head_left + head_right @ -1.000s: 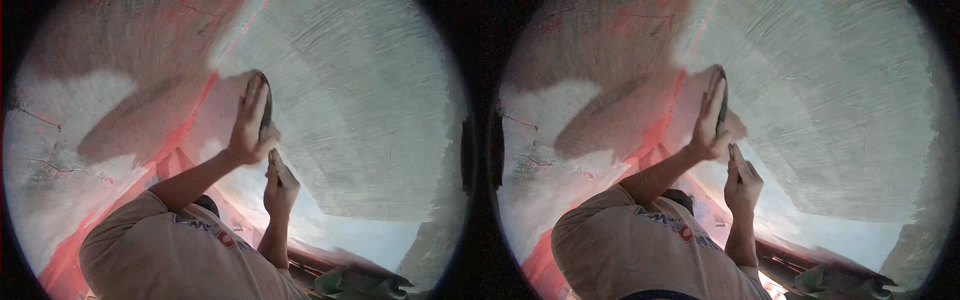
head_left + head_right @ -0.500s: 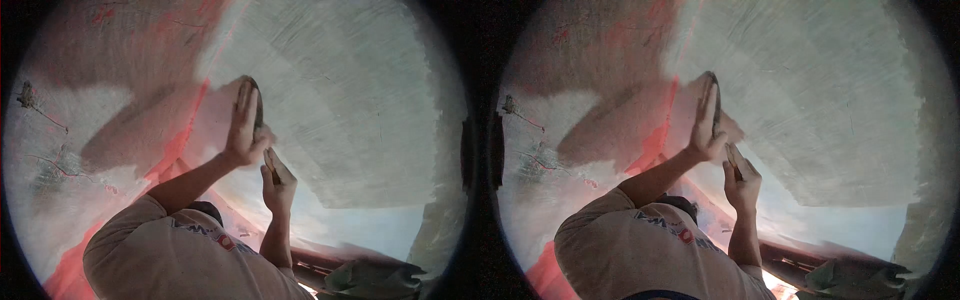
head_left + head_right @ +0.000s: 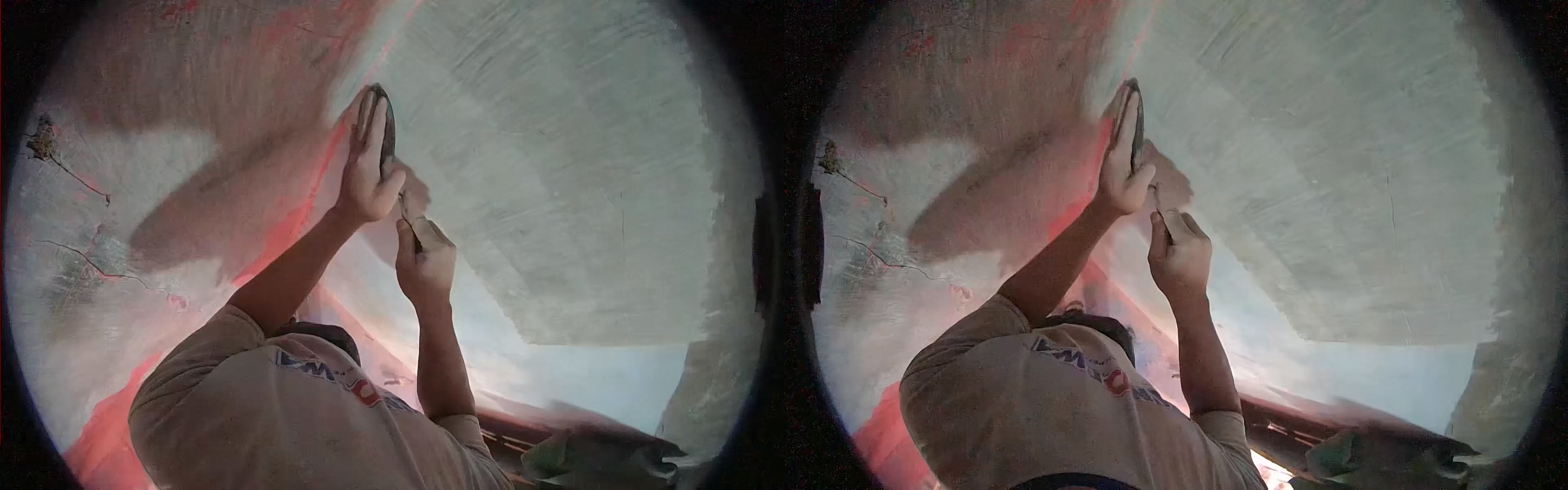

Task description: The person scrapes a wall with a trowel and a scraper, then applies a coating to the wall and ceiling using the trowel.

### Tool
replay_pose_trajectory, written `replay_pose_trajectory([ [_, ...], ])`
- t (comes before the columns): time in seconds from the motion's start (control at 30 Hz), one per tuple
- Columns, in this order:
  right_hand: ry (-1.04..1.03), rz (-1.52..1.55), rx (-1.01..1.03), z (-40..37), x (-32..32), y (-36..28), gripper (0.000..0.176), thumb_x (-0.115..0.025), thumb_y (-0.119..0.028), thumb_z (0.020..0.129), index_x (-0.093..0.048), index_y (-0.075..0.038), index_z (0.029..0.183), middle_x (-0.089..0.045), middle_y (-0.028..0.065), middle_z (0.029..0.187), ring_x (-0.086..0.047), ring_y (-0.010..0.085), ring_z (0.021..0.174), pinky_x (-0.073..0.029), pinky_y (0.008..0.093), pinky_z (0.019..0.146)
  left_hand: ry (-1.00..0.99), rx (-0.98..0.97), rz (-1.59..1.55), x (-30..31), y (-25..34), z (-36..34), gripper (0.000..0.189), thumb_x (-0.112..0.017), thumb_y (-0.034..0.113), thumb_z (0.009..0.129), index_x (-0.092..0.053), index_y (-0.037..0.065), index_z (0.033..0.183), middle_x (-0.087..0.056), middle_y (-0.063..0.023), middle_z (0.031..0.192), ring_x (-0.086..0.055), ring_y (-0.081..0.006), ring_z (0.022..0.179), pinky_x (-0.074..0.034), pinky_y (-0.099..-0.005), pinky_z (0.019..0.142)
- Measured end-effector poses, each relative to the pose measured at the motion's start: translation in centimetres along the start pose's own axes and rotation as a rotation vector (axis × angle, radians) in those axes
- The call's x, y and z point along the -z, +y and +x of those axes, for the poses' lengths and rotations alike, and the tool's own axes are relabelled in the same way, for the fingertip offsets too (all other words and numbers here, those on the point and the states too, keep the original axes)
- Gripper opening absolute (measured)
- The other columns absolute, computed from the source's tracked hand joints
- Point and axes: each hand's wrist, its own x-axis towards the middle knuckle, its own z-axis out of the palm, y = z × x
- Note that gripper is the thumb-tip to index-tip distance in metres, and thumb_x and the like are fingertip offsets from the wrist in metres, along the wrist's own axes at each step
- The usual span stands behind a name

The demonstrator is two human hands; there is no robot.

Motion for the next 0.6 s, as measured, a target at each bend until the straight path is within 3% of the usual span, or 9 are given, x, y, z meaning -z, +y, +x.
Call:
replay_pose_trajectory([
  [0.17,0.029,-0.038,-0.040,-4.1,3.8,0.3,0.041,-0.070,-0.005,0.101,-0.072,-0.010,0.142,-0.065,0.0215,0.077,-0.063,0.0329,0.063,-0.051,0.0423,0.063,-0.009,0.064,-0.102,-3.3,3.9,-2.8,0.095,-0.059,0.011,0.084,-0.016,-0.019,0.164,-0.016,-0.0410,0.172,-0.010,-0.0571,0.163,-0.008,-0.0641,0.132],
  [0.2,0.002,-0.002,-0.136,-5.3,4.7,0.4,0.040,-0.067,-0.004,0.103,-0.070,-0.005,0.143,-0.072,0.0207,0.100,-0.069,0.0268,0.085,-0.054,0.0368,0.078,-0.037,0.090,-0.076,-3.9,5.8,-3.0,0.096,-0.060,0.012,0.084,-0.016,-0.018,0.164,-0.016,-0.0412,0.172,-0.011,-0.0578,0.162,-0.008,-0.0646,0.132],
  [0.3,-0.040,0.098,-0.324,-6.8,5.5,-0.1,0.040,-0.061,0.000,0.106,-0.066,0.005,0.145,-0.075,0.0203,0.136,-0.072,0.0203,0.124,-0.055,0.0315,0.102,-0.060,0.134,-0.042,-4.3,6.9,-4.0,0.098,-0.062,0.015,0.084,-0.016,-0.018,0.164,-0.016,-0.0428,0.171,-0.012,-0.0605,0.161,-0.009,-0.0657,0.132],
  [0.37,-0.057,0.117,-0.331,-6.4,5.1,-0.7,0.040,-0.060,0.000,0.106,-0.066,0.004,0.145,-0.075,0.0225,0.136,-0.072,0.0216,0.125,-0.055,0.0320,0.102,-0.047,0.120,-0.042,-3.9,6.2,-3.8,0.098,-0.063,0.015,0.084,-0.017,-0.018,0.164,-0.016,-0.0438,0.170,-0.012,-0.0615,0.160,-0.010,-0.0657,0.132],
  [0.5,-0.052,0.073,-0.202,-3.6,2.4,-0.2,0.038,-0.062,-0.001,0.106,-0.067,0.003,0.143,-0.076,0.0211,0.133,-0.074,0.0166,0.115,-0.055,0.0284,0.096,-0.032,0.097,-0.035,-1.9,3.5,-2.3,0.098,-0.061,0.010,0.080,-0.018,-0.017,0.164,-0.017,-0.0431,0.171,-0.014,-0.0591,0.161,-0.011,-0.0612,0.133],
  [0.53,0.061,0.064,-0.037,-3.2,1.1,1.2,0.040,-0.068,-0.005,0.102,-0.072,-0.009,0.141,-0.073,0.0236,0.088,-0.071,0.0362,0.073,-0.056,0.0389,0.069,-0.027,0.066,-0.022,-1.6,2.7,-1.8,0.098,-0.060,0.009,0.080,-0.018,-0.016,0.165,-0.017,-0.0423,0.171,-0.014,-0.0580,0.162,-0.011,-0.0602,0.133],
  [0.6,0.017,0.043,-0.041,-1.5,0.4,1.0,0.038,-0.069,-0.007,0.102,-0.072,-0.009,0.140,-0.071,0.0230,0.085,-0.069,0.0370,0.070,-0.054,0.0408,0.067,-0.034,0.054,0.039,-0.7,1.7,-0.9,0.097,-0.059,0.007,0.080,-0.018,-0.016,0.165,-0.018,-0.0410,0.171,-0.014,-0.0563,0.162,-0.011,-0.0591,0.134],
])
